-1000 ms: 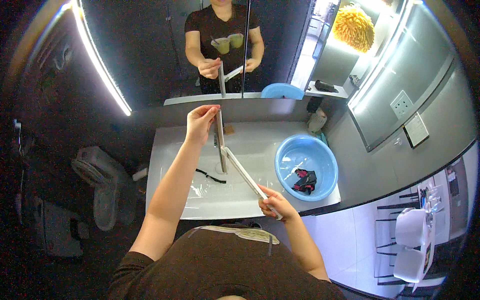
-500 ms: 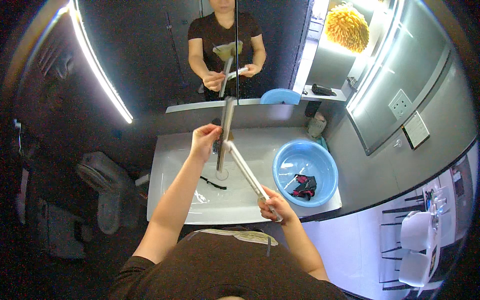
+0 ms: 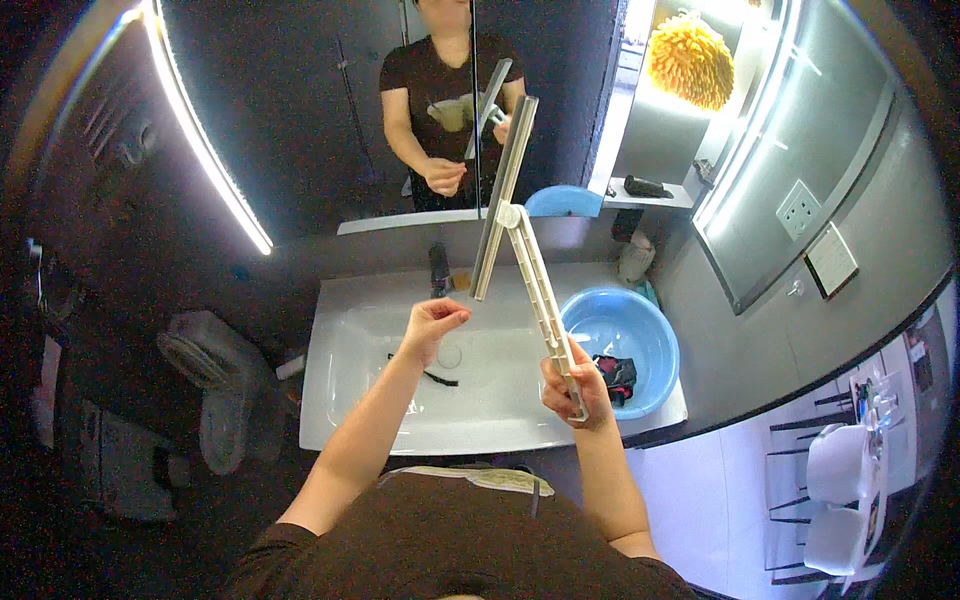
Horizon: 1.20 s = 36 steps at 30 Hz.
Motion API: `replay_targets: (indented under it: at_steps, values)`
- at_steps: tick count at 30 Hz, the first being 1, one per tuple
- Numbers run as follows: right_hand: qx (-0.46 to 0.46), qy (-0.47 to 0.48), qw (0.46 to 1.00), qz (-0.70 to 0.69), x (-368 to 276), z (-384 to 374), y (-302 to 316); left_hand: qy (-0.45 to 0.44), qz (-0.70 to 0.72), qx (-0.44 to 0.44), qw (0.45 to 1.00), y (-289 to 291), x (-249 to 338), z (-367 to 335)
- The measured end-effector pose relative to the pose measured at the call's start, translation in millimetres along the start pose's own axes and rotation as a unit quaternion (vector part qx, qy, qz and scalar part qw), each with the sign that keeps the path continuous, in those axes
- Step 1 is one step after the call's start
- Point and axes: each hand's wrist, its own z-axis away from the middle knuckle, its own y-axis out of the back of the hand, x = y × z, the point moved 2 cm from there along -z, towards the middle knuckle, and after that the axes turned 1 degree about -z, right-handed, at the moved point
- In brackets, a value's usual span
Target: The person cleans the bathroom mirror using cloths and a squeegee, first wiping the surface and then using the squeegee to remove excess water.
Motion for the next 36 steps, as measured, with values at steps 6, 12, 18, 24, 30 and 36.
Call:
replay_targets:
  at_steps: [6, 12, 18, 24, 30, 36]
  values:
    - [-0.020, -0.035, 0.997, 0.070, -6.5, -22.8, -12.3, -0.015, 0.120, -0.015, 0.993, -8.5, 24.9, -2.6]
    - [-0.005, -0.061, 0.989, 0.132, -5.2, -19.6, -16.9, -0.032, 0.110, 0.015, 0.993, 0.2, 45.4, -4.2]
    - [0.003, -0.160, 0.924, 0.348, -1.7, -15.0, -32.2, -0.082, 0.076, 0.148, 0.983, 55.0, 14.5, -10.7]
    - [-0.024, 0.213, 0.691, 0.690, -59.8, -54.3, -132.5, -0.068, 0.100, 0.189, 0.975, 45.3, 39.2, -11.9]
    - [0.003, 0.439, 0.395, 0.807, -136.8, -161.2, -284.2, 0.006, 0.062, 0.146, 0.987, 44.8, 33.4, -8.3]
    - [0.098, 0.507, 0.182, 0.837, -209.8, -252.4, -388.7, 0.044, 0.055, 0.140, 0.988, 50.8, 37.6, -0.6]
